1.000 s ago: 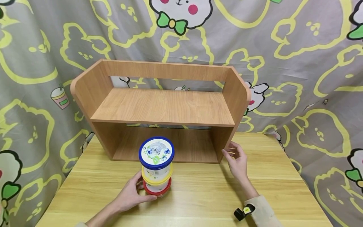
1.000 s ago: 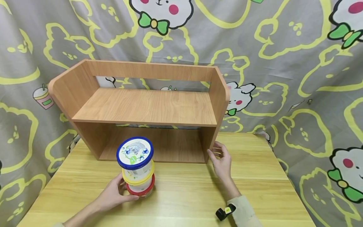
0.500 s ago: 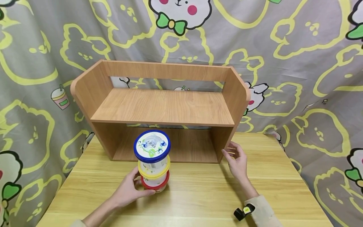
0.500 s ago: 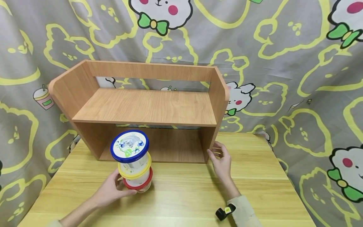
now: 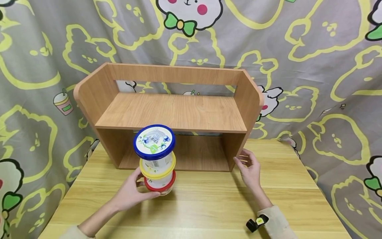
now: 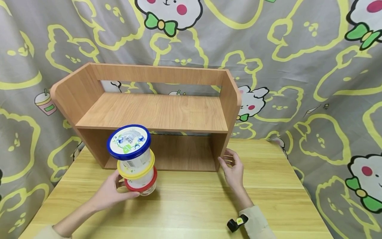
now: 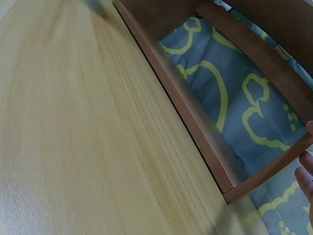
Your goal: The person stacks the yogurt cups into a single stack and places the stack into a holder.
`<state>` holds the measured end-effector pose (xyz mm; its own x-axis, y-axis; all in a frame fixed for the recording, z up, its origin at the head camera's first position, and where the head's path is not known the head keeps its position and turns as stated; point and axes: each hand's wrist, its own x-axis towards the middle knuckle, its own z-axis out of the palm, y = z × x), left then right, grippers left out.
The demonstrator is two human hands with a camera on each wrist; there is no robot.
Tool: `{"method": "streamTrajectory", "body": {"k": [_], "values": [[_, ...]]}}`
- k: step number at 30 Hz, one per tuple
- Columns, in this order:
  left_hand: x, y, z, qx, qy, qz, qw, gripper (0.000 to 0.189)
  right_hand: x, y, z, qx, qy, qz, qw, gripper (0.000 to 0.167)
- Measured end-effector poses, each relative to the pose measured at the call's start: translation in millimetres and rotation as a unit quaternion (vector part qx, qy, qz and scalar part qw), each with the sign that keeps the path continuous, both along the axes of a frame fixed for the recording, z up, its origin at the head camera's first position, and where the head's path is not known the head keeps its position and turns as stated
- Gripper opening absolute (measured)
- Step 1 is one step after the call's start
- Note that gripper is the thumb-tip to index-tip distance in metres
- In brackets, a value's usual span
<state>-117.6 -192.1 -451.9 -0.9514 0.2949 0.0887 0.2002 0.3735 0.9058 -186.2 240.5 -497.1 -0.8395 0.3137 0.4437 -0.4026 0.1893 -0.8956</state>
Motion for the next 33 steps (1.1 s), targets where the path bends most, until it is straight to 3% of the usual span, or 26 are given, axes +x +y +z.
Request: {"method": "streamTrajectory", "body": {"k": [6,10,33], "values": [[-4.5,-3.8,16.4,-0.002,0.033,-0.015,0.9993,0.078,-0.8,1,-1.6,0.004,-0.007,-0.004,1.0000,0.039],[-7.8,-6.0,28.5,0.002,0.032,-0.017,0.9993,0.078,-0.6,1,-2.1,0.006,-0.009,-0.005,0.9999,0.039],[-27.1,-16.7,97.9,-0.061,0.129,-0.027,0.9894,0.073,0.2,0,-0.2,0.005,-0.003,-0.001,1.0000,0.040]]}}
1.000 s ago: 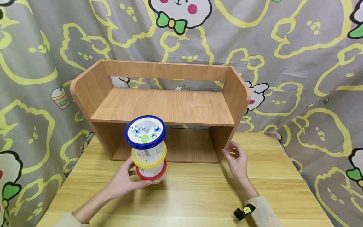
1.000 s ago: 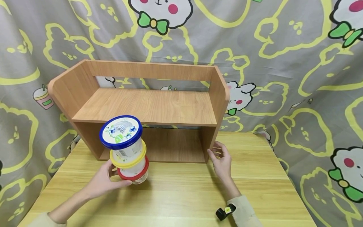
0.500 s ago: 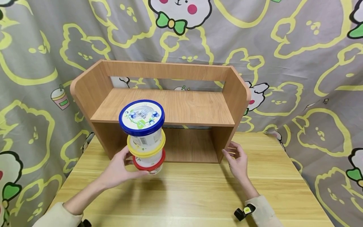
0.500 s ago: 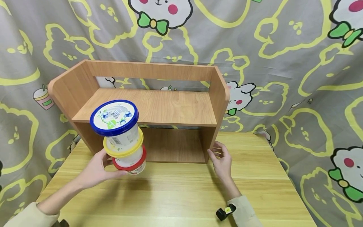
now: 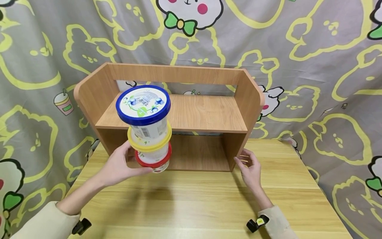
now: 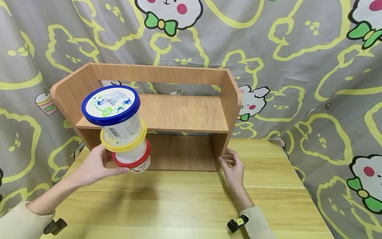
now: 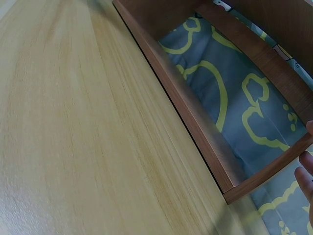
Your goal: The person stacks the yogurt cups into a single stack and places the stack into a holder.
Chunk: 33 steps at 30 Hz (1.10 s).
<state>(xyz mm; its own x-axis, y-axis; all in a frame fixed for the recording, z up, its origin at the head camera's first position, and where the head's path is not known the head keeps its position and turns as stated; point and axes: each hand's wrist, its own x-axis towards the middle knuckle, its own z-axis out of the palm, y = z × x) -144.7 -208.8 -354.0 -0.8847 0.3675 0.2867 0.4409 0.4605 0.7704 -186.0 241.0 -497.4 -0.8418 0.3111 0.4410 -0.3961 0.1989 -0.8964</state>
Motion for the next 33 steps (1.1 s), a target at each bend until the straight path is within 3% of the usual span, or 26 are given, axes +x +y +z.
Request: {"method": "streamTrajectory", "body": {"k": [6,14,25,33], "values": [[-3.4,-1.4,13.6,-0.002,0.010,-0.013,0.9999,0.075,0.1,0,-0.8,0.001,0.000,0.001,1.0000,0.040],[-12.0,-2.0,35.6,0.033,-0.003,-0.059,0.9977,0.074,0.9,1,-0.9,0.001,-0.002,0.002,1.0000,0.040],[-27.4,-3.7,60.8,0.015,-0.001,-0.050,0.9986,0.075,-0.1,2,-0.5,0.006,0.003,0.006,1.0000,0.039],[-36.7,-2.7,73.4,0.034,-0.015,-0.054,0.9979,0.073,0.7,2,-0.3,0.007,0.000,0.006,1.0000,0.039]]}}
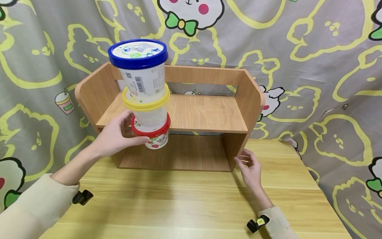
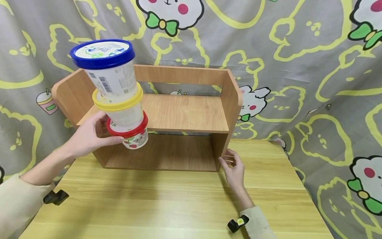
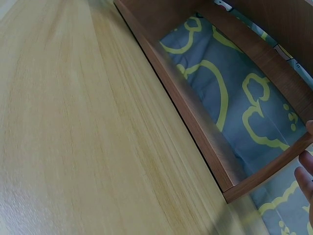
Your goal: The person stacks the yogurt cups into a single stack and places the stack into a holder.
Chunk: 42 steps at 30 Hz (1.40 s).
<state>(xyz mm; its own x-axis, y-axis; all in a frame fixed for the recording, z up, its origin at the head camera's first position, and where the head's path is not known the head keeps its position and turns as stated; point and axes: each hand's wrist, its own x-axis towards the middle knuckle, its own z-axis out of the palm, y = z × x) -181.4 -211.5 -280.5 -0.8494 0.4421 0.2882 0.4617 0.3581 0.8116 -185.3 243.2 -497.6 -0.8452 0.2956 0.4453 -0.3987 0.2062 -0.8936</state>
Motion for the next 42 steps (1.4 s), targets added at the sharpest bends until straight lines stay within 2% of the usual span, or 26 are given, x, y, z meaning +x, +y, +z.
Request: {"method": "streamTrajectory", "body": {"k": [11,20,30,36,42], "values": [[-10.3,-0.8,11.2,0.026,0.013,0.007,0.9995,0.070,1.0,-1,1.5,0.002,-0.005,-0.002,1.0000,0.039],[-24.0,-2.4,14.1,0.033,0.001,0.035,0.9988,0.069,-0.2,0,-0.5,0.005,-0.010,-0.005,0.9999,0.039],[-35.2,1.5,12.1,0.020,0.011,0.069,0.9974,0.069,-0.1,0,-0.4,0.000,-0.010,-0.002,1.0000,0.040],[-42.5,3.0,12.4,-0.006,0.023,0.087,0.9960,0.069,-0.6,-1,-0.3,0.000,-0.010,-0.002,0.9999,0.040],[-48.2,5.3,14.8,-0.031,0.007,0.108,0.9937,0.073,-1.2,0,-1.8,0.004,-0.010,-0.003,0.9999,0.040]]}}
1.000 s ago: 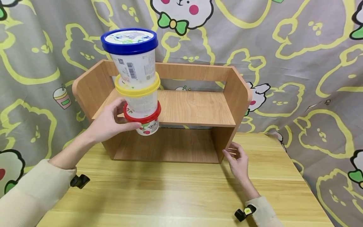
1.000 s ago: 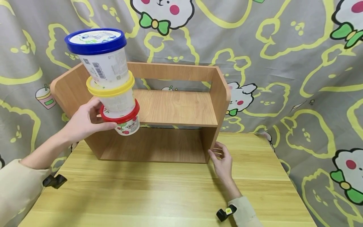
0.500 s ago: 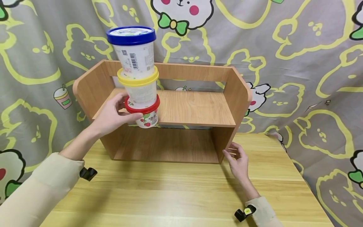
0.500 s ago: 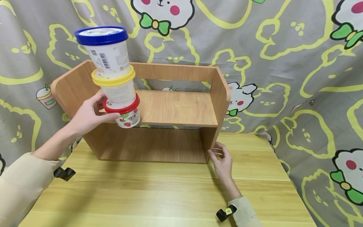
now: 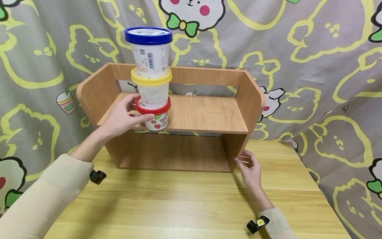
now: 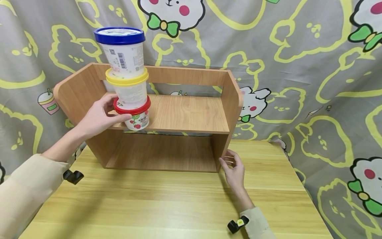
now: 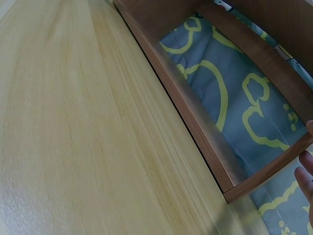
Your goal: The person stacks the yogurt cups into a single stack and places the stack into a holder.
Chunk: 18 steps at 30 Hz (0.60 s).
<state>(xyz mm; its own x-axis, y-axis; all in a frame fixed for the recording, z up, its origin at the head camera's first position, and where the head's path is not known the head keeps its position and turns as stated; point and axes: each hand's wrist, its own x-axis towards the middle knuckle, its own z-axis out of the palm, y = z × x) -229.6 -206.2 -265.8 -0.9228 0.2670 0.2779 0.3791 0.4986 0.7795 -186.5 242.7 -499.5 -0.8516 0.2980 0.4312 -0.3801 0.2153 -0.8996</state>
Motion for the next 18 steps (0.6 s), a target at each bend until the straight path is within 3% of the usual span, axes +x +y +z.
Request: {"method": "streamTrajectory", "body": {"k": [10,18], "values": [[-9.3,4.3,2.0,-0.012,-0.025,0.006,0.9996,0.079,-0.3,0,-1.3,0.000,0.012,0.001,0.9999,0.039],[-18.2,7.9,-0.3,0.000,-0.018,-0.003,0.9998,0.075,-0.6,1,-2.3,0.004,0.020,0.002,0.9998,0.039]]}}
